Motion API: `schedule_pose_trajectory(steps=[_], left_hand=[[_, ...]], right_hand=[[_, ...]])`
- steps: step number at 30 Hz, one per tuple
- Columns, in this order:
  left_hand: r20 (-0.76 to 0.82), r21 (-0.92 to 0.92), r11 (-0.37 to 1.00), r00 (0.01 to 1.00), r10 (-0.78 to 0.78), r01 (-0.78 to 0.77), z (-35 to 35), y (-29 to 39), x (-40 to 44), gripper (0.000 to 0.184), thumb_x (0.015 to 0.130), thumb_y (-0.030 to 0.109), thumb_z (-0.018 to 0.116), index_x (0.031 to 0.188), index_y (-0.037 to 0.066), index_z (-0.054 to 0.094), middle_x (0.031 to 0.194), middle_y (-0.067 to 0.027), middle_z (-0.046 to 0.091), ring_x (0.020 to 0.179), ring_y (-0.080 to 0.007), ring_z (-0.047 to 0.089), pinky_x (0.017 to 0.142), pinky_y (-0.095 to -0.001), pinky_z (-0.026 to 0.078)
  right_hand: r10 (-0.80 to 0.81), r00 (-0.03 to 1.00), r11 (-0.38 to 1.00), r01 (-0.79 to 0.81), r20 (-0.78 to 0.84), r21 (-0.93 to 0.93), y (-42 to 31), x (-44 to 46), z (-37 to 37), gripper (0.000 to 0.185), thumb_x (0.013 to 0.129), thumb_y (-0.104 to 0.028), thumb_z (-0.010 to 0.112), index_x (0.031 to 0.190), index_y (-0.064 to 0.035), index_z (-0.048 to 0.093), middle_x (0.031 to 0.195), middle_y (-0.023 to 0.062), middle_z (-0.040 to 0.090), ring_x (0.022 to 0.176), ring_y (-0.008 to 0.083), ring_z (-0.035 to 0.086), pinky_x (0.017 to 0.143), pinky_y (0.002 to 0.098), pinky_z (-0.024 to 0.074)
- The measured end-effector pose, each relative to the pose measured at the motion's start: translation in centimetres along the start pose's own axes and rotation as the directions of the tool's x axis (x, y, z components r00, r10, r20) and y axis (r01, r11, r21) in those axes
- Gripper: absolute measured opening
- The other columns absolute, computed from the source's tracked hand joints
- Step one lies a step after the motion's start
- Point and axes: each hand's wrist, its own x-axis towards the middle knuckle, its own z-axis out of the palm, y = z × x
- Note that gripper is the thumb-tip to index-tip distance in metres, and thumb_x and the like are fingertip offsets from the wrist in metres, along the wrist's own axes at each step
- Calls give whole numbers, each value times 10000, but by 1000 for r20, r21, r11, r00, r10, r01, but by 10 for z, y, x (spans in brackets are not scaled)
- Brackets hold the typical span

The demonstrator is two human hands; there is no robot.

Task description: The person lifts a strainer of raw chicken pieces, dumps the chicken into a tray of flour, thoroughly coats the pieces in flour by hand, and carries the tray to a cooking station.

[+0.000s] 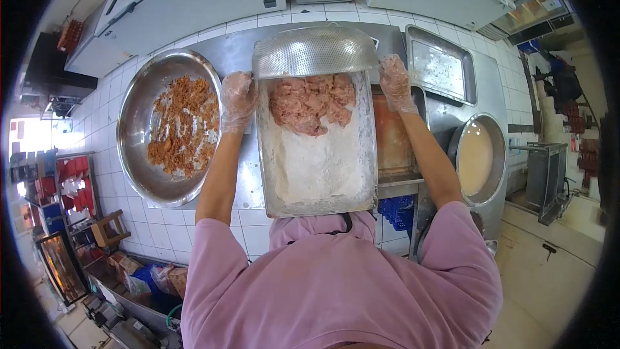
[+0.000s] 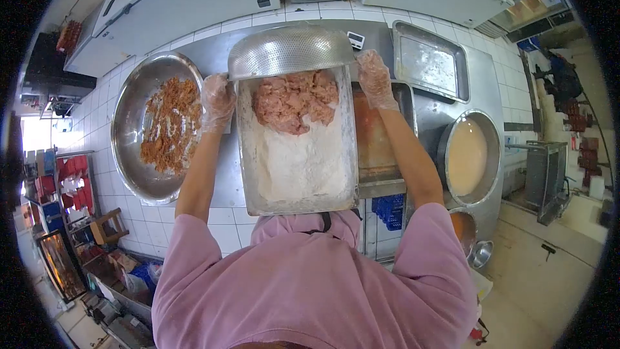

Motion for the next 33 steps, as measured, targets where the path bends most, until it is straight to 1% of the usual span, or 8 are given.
schedule_pose_trajectory(steps=[5, 8, 11, 15, 21, 26, 29, 33], left_hand=[[-24, -149, 986, 996, -82, 77, -22, 21, 43, 155, 771, -24, 643, 897, 37, 577, 816, -147, 614, 747, -303, 603, 652, -386, 476], [71, -233, 902, 931, -357, 364, -36, 61, 103, 122, 837, 31, 643, 946, 37, 588, 872, -114, 648, 751, -241, 623, 667, -355, 485], [289, -517, 728, 892, -347, 450, 6, 53, 138, 220, 857, 60, 653, 1053, -2, 577, 970, -113, 670, 841, -198, 629, 717, -307, 512], [697, -630, 271, 684, -215, 728, 49, 171, 183, 254, 840, 127, 676, 1015, -9, 553, 885, -107, 629, 801, -194, 610, 741, -298, 518], [920, -388, -106, 380, -93, 915, 176, 378, 150, 283, 801, 241, 742, 941, 26, 623, 816, -72, 622, 706, -153, 585, 626, -292, 484], [981, -149, -193, 170, 97, 970, 265, 497, 96, 265, 840, 203, 702, 1008, 8, 637, 887, -60, 640, 742, -160, 586, 687, -299, 481], [949, -95, -303, 178, 259, 948, 327, 529, 52, 278, 839, 189, 709, 1026, -2, 635, 915, -58, 641, 775, -169, 593, 712, -307, 482], [969, -154, -132, 175, 173, 979, 315, 565, 46, 356, 835, 235, 719, 1064, -19, 619, 955, -78, 650, 823, -183, 605, 741, -314, 487]], right_hand=[[148, 986, 987, -151, -74, -44, 5, 18, -35, 111, 821, -80, 600, 929, -58, 579, 851, 163, 561, 816, 377, 573, 706, 438, 484], [-146, 985, 972, 125, -95, -198, 26, 50, -77, 181, 783, -128, 686, 929, -58, 605, 907, 128, 594, 825, 313, 594, 719, 418, 489], [284, 956, 958, -286, 79, 15, 15, 82, -163, 199, 812, -215, 647, 888, -35, 609, 810, 186, 599, 794, 380, 579, 734, 446, 472], [512, 843, 855, -483, 163, -189, 65, 43, -282, 327, 791, -273, 672, 1029, -50, 660, 960, 140, 676, 916, 309, 620, 835, 393, 488], [655, 744, 716, -558, 128, -419, 194, -120, -417, 317, 761, -220, 635, 1031, -60, 681, 1002, 129, 684, 958, 287, 631, 878, 388, 492], [794, 579, 556, -568, 186, -607, 254, -256, -484, 291, 788, -265, 629, 1018, -99, 695, 1060, 107, 670, 1056, 301, 597, 967, 391, 465], [958, 279, 266, -783, 64, -562, 253, -281, -496, 419, 783, -366, 662, 1099, -90, 671, 1151, 123, 650, 1116, 297, 581, 997, 388, 443], [923, 361, 268, -855, -137, -443, 284, -345, -484, 625, 774, -456, 686, 1238, -49, 587, 1265, 151, 595, 1132, 291, 589, 1000, 389, 439]])
